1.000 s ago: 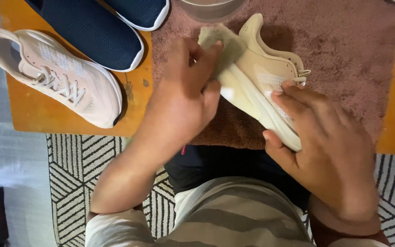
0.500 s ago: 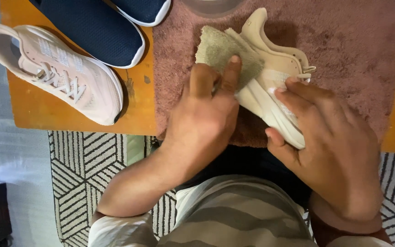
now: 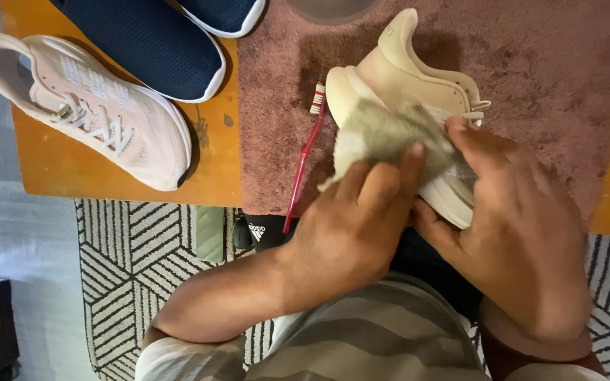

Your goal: Cleaning the midsole of a beige sneaker using a toothbrush and a cleaning cloth.

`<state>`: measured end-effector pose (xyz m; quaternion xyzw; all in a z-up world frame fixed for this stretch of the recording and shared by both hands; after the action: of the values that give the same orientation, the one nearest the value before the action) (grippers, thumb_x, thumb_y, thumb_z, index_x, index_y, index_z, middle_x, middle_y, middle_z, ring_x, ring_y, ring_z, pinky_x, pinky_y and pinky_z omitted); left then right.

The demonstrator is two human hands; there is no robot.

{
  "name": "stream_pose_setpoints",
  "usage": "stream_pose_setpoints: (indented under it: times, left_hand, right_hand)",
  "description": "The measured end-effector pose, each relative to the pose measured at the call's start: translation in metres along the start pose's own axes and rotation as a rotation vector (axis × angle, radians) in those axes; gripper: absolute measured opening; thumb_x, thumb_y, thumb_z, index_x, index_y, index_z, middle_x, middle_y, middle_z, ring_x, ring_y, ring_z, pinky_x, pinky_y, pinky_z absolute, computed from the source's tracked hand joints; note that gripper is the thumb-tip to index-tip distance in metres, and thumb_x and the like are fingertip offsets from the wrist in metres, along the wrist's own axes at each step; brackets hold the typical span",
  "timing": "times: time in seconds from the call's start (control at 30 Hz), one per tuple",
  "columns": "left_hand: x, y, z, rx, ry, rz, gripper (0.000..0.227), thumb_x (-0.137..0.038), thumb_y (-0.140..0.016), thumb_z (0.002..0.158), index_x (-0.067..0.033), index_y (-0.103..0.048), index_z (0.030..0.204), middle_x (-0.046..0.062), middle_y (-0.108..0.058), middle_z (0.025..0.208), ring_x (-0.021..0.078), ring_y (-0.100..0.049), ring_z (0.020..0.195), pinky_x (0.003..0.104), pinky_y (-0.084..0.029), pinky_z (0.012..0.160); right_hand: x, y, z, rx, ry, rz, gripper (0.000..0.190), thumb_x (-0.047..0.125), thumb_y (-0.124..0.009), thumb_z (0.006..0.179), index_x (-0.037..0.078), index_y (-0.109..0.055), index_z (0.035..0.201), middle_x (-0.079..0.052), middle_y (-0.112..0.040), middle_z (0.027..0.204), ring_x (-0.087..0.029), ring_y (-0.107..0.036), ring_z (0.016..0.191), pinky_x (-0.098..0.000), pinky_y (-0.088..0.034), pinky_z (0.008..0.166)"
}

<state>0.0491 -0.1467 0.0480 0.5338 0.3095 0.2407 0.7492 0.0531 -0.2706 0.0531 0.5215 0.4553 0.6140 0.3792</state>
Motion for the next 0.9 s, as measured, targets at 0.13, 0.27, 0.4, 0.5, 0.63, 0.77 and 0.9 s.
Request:
stream_pose_setpoints:
  times: [0.13, 0.27, 0.4, 0.5, 0.63, 0.77, 0.9]
  left_hand:
    - [0.007, -0.010, -0.009, 0.028, -0.009, -0.321, 0.055, -0.013, -0.059, 0.110, 0.0019, -0.040, 0.159, 0.009, -0.044, 0.106, 0.0357, -0.058, 0.094, 0.045, -0.055, 0.076]
    - [0.030, 0.006, -0.012, 0.007, 0.110, -1.000, 0.049, 0.006, -0.058, 0.099, -0.0046, -0.058, 0.147, 0.008, -0.050, 0.109, 0.0255, -0.059, 0.099, 0.034, -0.054, 0.090]
    - [0.070, 0.042, -0.023, -0.158, 0.180, -1.024, 0.040, 0.009, -0.051, 0.094, 0.0007, -0.063, 0.131, 0.015, -0.063, 0.116, 0.0287, -0.062, 0.106, 0.040, -0.053, 0.094]
    - [0.083, 0.084, -0.008, -0.394, 0.148, -0.659, 0.014, 0.015, -0.048, 0.078, 0.0107, -0.057, 0.088, 0.013, -0.050, 0.088, 0.0247, -0.048, 0.080, 0.036, -0.039, 0.066]
    - [0.095, 0.070, 0.002, -0.404, 0.148, -0.403, 0.037, 0.018, -0.054, 0.095, 0.0186, -0.064, 0.130, 0.014, -0.046, 0.097, 0.0288, -0.051, 0.086, 0.038, -0.044, 0.075]
    - [0.101, 0.025, 0.011, -0.134, 0.261, -0.171, 0.052, -0.009, -0.065, 0.096, -0.0176, -0.060, 0.147, 0.008, -0.053, 0.115, 0.0289, -0.060, 0.084, 0.047, -0.057, 0.058]
    - [0.069, 0.021, 0.014, -0.162, 0.115, 0.253, 0.044, -0.017, -0.073, 0.102, -0.0080, -0.061, 0.143, 0.006, -0.060, 0.108, 0.0200, -0.053, 0.070, 0.035, -0.043, 0.048]
  right_hand:
    - [-0.006, -0.005, 0.005, 0.108, -0.143, 0.028, 0.091, 0.048, -0.080, 0.076, 0.004, -0.059, 0.153, -0.018, -0.066, 0.146, -0.039, -0.063, 0.127, -0.0563, -0.052, 0.094]
    - [-0.005, -0.005, 0.003, 0.109, -0.115, -0.020, 0.094, 0.043, -0.083, 0.073, 0.007, -0.056, 0.155, -0.017, -0.067, 0.146, -0.037, -0.064, 0.130, -0.0552, -0.056, 0.092]
    - [-0.006, -0.005, -0.002, 0.035, -0.085, -0.052, 0.090, 0.046, -0.083, 0.077, 0.007, -0.062, 0.155, -0.016, -0.071, 0.141, -0.036, -0.066, 0.130, -0.0550, -0.057, 0.091]
    - [-0.004, -0.006, 0.006, 0.131, -0.121, -0.038, 0.085, 0.050, -0.078, 0.083, 0.006, -0.060, 0.153, -0.017, -0.070, 0.142, -0.038, -0.068, 0.122, -0.0560, -0.057, 0.092]
    - [0.006, 0.001, 0.005, 0.037, 0.006, -0.051, 0.079, 0.039, -0.080, 0.086, -0.004, -0.062, 0.150, -0.020, -0.072, 0.141, -0.035, -0.069, 0.126, -0.0483, -0.059, 0.093]
    - [0.004, 0.000, 0.001, 0.002, 0.019, -0.076, 0.078, 0.040, -0.079, 0.087, -0.002, -0.063, 0.150, -0.016, -0.072, 0.144, -0.030, -0.068, 0.129, -0.0409, -0.054, 0.106]
    - [0.013, 0.005, 0.000, -0.052, 0.078, -0.122, 0.071, 0.041, -0.078, 0.093, 0.001, -0.064, 0.149, -0.014, -0.075, 0.142, -0.030, -0.071, 0.126, -0.0410, -0.057, 0.101]
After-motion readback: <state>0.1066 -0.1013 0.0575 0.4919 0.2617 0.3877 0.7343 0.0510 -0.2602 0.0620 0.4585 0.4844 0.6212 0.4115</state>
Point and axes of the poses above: each hand's wrist, its own z-axis towards the middle knuckle, its own y-axis out of the back of the hand, x = y × z, the point moved 9 cm from there along z, towards the middle knuckle
